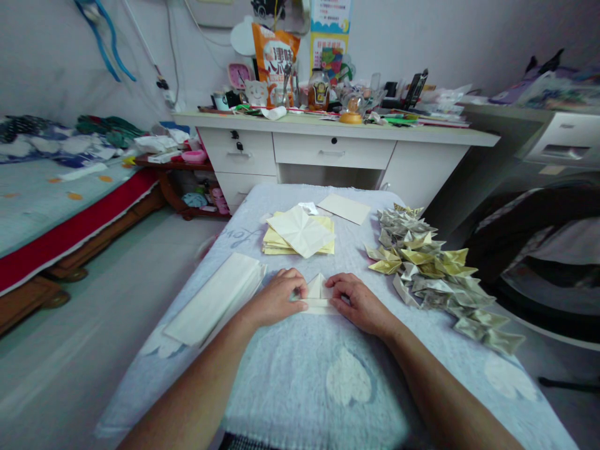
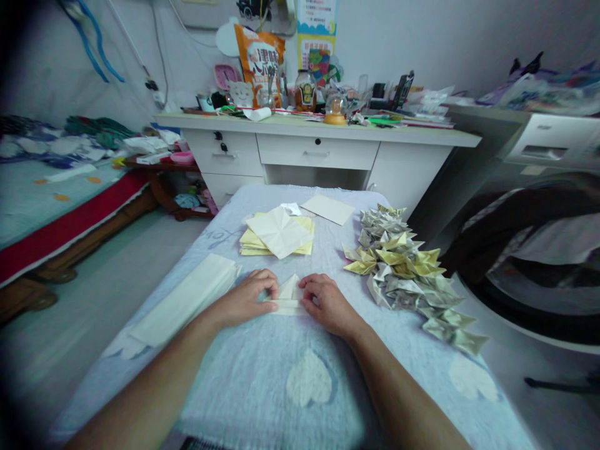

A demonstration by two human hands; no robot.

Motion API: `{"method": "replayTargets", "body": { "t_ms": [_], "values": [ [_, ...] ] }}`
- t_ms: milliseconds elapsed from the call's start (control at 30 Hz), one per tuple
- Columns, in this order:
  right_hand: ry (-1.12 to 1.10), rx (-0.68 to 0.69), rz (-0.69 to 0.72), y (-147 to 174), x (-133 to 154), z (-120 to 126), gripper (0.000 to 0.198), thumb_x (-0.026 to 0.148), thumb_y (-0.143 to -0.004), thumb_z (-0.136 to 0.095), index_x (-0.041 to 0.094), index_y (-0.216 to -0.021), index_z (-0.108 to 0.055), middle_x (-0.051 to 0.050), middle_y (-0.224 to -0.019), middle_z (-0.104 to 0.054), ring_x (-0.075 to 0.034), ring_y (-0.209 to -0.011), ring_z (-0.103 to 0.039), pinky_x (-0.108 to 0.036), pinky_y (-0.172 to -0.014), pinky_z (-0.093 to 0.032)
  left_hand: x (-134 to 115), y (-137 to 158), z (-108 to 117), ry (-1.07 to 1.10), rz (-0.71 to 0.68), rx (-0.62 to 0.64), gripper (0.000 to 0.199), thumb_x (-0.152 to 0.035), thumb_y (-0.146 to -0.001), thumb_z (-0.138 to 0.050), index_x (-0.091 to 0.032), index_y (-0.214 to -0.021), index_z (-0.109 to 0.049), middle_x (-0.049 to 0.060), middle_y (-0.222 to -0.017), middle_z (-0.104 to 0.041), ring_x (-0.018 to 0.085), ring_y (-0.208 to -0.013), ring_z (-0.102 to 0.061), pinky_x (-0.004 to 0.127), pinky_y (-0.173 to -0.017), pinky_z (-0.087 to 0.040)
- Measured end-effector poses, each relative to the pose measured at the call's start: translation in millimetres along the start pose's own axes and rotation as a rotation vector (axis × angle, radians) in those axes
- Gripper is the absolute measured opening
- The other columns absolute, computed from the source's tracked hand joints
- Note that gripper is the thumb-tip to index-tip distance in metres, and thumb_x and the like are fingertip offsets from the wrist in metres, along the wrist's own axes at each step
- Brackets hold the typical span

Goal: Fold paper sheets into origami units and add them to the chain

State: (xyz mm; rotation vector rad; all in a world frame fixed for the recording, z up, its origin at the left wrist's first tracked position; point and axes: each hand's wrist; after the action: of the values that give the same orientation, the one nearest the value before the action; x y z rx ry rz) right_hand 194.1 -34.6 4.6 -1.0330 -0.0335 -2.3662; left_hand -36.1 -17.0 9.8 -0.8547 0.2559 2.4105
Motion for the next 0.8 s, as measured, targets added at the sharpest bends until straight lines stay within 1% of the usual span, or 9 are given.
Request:
{"method": "replayTargets", "body": {
  "t_ms": [67,133,233,333,433,567,700,800],
  "values": [
    [-0.022,0.001,0.003,0.4,-0.7,1.8,0.012,0.009,-0.081,-0.059,0.018,-0.072,-0.057,-0.007,-0.106,-0.063,-0.020,-0.100,-0.056,-0.037,-0.090,-0.040,0.4,-0.1,1.4,0.016,0.004,0.001,0.017,-0.021,-0.071,-0.065,-0.021,-0.085,-0.057,0.001,-0.096,-0.054,0.020,-0.099,-0.048,0.031,-0.089,-0.039],
    [-0.028,0.010,0.008,1.0,-1.3,3.3,0.010,0.012,-0.081,-0.061,0.018,-0.074,-0.057,-0.007,-0.107,-0.063,-0.020,-0.101,-0.056,-0.038,-0.090,-0.040,0.5,-0.2,1.5,0.017,0.005,-0.002,0.019,-0.022,-0.069,-0.067,-0.021,-0.085,-0.057,0.001,-0.097,-0.054,0.020,-0.100,-0.048,0.031,-0.089,-0.039],
    [-0.015,0.041,0.026,1.6,-1.6,5.0,0.013,0.016,-0.075,-0.070,0.018,-0.079,-0.057,-0.007,-0.109,-0.063,-0.021,-0.103,-0.054,-0.037,-0.090,-0.040,0.1,0.0,0.6,0.015,0.002,0.007,0.015,-0.022,-0.070,-0.068,-0.022,-0.083,-0.060,0.001,-0.096,-0.054,0.021,-0.100,-0.048,0.032,-0.090,-0.038],
    [0.011,0.055,0.027,1.6,-2.0,5.1,0.013,0.014,-0.075,-0.069,0.019,-0.077,-0.057,-0.006,-0.112,-0.062,-0.021,-0.104,-0.054,-0.036,-0.090,-0.040,-0.5,0.0,-0.2,0.005,-0.001,-0.006,0.008,-0.024,-0.072,-0.066,-0.021,-0.078,-0.061,0.001,-0.096,-0.055,0.020,-0.100,-0.049,0.031,-0.089,-0.038],
    [0.010,0.024,0.021,1.5,-3.3,3.6,0.010,0.012,-0.080,-0.062,0.019,-0.077,-0.055,-0.005,-0.108,-0.063,-0.020,-0.100,-0.055,-0.035,-0.088,-0.040,-0.9,-1.2,-0.3,-0.007,-0.013,-0.034,0.007,-0.025,-0.076,-0.062,-0.020,-0.075,-0.058,0.001,-0.091,-0.057,0.020,-0.095,-0.050,0.030,-0.085,-0.038],
    [-0.017,-0.019,0.022,1.6,-4.5,1.8,0.006,0.015,-0.085,-0.056,0.019,-0.080,-0.055,-0.005,-0.102,-0.065,-0.019,-0.096,-0.056,-0.035,-0.087,-0.040,-0.7,-3.5,-0.8,-0.006,-0.019,-0.067,0.009,-0.026,-0.079,-0.059,-0.019,-0.074,-0.056,0.001,-0.084,-0.058,0.019,-0.088,-0.051,0.029,-0.079,-0.038],
    [-0.009,-0.047,0.011,0.2,-3.2,0.8,0.007,0.016,-0.085,-0.054,0.019,-0.080,-0.055,-0.005,-0.098,-0.065,-0.019,-0.093,-0.056,-0.034,-0.085,-0.041,-0.8,-3.6,-2.6,0.019,-0.003,-0.083,0.009,-0.026,-0.079,-0.058,-0.019,-0.074,-0.056,0.000,-0.080,-0.058,0.018,-0.085,-0.052,0.028,-0.076,-0.037],
    [0.017,-0.073,-0.016,-1.1,-1.7,-0.2,0.006,0.016,-0.085,-0.055,0.019,-0.080,-0.055,-0.005,-0.092,-0.065,-0.018,-0.088,-0.056,-0.032,-0.081,-0.041,-2.4,-3.5,-3.3,0.056,0.043,-0.074,0.008,-0.026,-0.079,-0.057,-0.019,-0.075,-0.056,-0.001,-0.078,-0.058,0.017,-0.081,-0.053,0.026,-0.072,-0.037]
  ]
}}
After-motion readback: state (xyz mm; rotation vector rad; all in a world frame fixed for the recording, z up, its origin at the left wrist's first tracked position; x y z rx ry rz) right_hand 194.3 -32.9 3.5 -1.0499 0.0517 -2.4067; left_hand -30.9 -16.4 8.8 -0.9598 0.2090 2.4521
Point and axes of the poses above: each hand's wrist, its own y-axis away from the middle knuckle, its own z-axis out of the back of the hand, x = y × z
